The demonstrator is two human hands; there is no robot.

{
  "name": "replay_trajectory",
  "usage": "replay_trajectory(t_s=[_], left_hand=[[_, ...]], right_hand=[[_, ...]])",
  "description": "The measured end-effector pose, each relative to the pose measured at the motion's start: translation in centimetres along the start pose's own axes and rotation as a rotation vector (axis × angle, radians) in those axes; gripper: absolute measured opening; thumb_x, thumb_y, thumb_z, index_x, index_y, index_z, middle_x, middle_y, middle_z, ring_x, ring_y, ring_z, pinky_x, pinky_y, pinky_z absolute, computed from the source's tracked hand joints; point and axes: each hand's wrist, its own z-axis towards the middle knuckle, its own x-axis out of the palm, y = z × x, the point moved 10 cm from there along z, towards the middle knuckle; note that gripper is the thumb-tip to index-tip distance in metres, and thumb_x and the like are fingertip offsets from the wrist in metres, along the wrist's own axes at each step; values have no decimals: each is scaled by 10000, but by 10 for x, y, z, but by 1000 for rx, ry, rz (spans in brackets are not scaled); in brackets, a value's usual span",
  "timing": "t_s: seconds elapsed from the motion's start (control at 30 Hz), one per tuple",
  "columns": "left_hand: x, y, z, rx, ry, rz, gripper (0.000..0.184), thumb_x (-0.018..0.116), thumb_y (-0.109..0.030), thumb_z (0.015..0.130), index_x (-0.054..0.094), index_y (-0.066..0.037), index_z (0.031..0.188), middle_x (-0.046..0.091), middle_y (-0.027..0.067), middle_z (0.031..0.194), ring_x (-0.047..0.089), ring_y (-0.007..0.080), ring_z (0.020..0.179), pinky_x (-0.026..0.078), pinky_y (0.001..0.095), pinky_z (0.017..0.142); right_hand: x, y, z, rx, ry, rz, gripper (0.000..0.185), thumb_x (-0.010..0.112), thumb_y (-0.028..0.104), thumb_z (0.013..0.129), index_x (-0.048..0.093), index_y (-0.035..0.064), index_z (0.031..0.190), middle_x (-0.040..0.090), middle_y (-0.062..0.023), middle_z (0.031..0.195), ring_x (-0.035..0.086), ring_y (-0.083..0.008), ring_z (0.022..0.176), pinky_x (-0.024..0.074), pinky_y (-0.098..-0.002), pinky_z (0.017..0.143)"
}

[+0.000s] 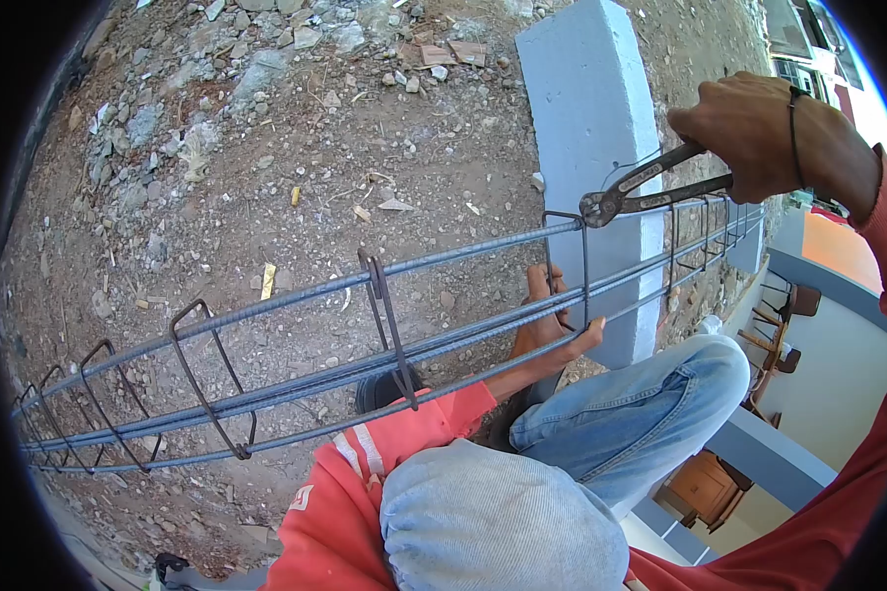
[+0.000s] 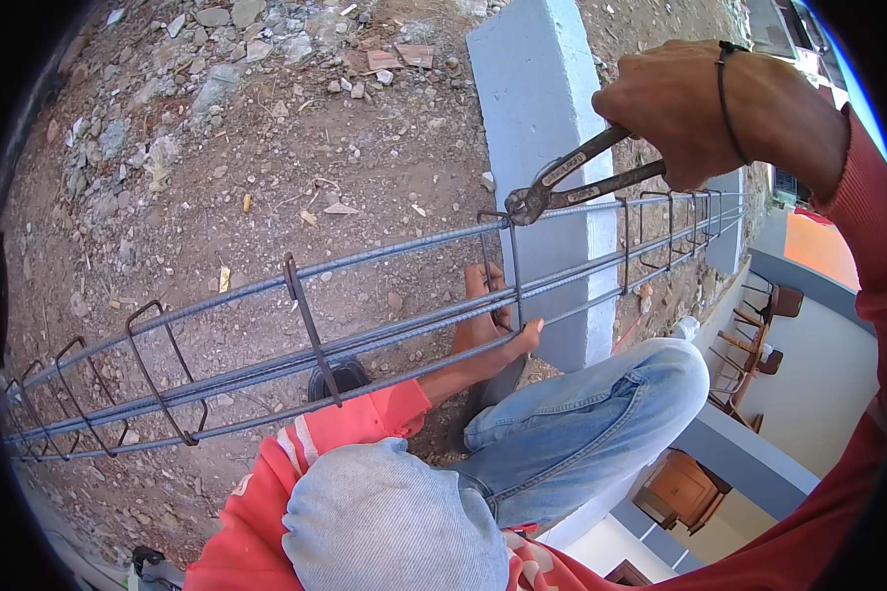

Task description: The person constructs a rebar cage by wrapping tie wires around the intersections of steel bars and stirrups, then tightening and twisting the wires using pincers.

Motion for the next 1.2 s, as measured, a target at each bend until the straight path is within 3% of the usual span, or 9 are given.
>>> replay_trajectory(t_s=[0.17,0.23,0.3,0.5,0.6,0.73,0.93,1.07,1.2], left_hand=[[-1,0,0,17,-4,30,798,858,-286,719,329,-19,1253,422,19,821,441,100,671,394,277,542],[-1,-4,0,28,-2,23,678,831,-194,771,331,-47,1205,408,-33,786,407,42,652,352,236,548],[1,2,-1,7,14,5,701,839,-208,777,328,-44,1226,411,-35,786,416,43,655,376,235,556],[-1,17,-10,-135,58,-58,1000,888,-332,749,243,53,1410,515,70,892,561,148,786,500,285,646],[-5,27,-25,-281,382,389,1157,899,-522,698,332,164,1437,642,299,1147,695,334,986,565,382,801],[15,-8,-102,-507,1169,373,741,690,-525,939,557,44,1395,620,226,1315,677,284,1110,547,409,944],[23,-124,-52,-582,581,-520,694,516,-504,1057,406,8,1513,659,178,1245,713,260,1025,591,370,845],[69,-131,-16,-650,515,-366,568,427,-395,1109,358,-21,1532,655,185,1271,707,293,1078,583,373,905],[80,-87,-2,-738,349,-26,329,440,-337,1113,563,-52,1224,666,85,1009,649,178,769,505,268,634]], right_hand=[[8,7,-12,37,-64,-161,504,846,142,730,676,53,1196,745,-111,802,739,-261,713,598,-354,654],[-17,32,-41,-272,-803,-354,388,821,210,827,701,105,1180,730,-78,758,722,-231,682,586,-336,668],[-29,42,-53,-270,-902,-434,322,793,281,876,727,134,1155,713,-64,712,712,-221,672,573,-318,670],[42,12,-36,-8,340,658,387,872,192,805,658,-87,966,718,-136,708,749,-227,643,618,-355,589],[67,-6,-35,-111,307,897,368,881,159,804,565,-22,859,708,-160,668,734,-217,565,582,-308,483],[105,-6,-39,-328,136,1283,417,861,131,832,457,54,765,660,-127,616,700,-196,515,555,-307,429],[151,37,-75,-468,-275,1739,480,830,86,862,373,99,714,491,21,610,630,-113,499,461,-244,425],[185,54,-74,-279,-680,1378,298,763,62,863,483,23,768,557,-62,659,656,-192,659,479,-381,615],[236,85,-69,-289,-947,1512,15,640,-11,886,631,0,887,669,-117,817,650,-232,758,494,-382,695]])
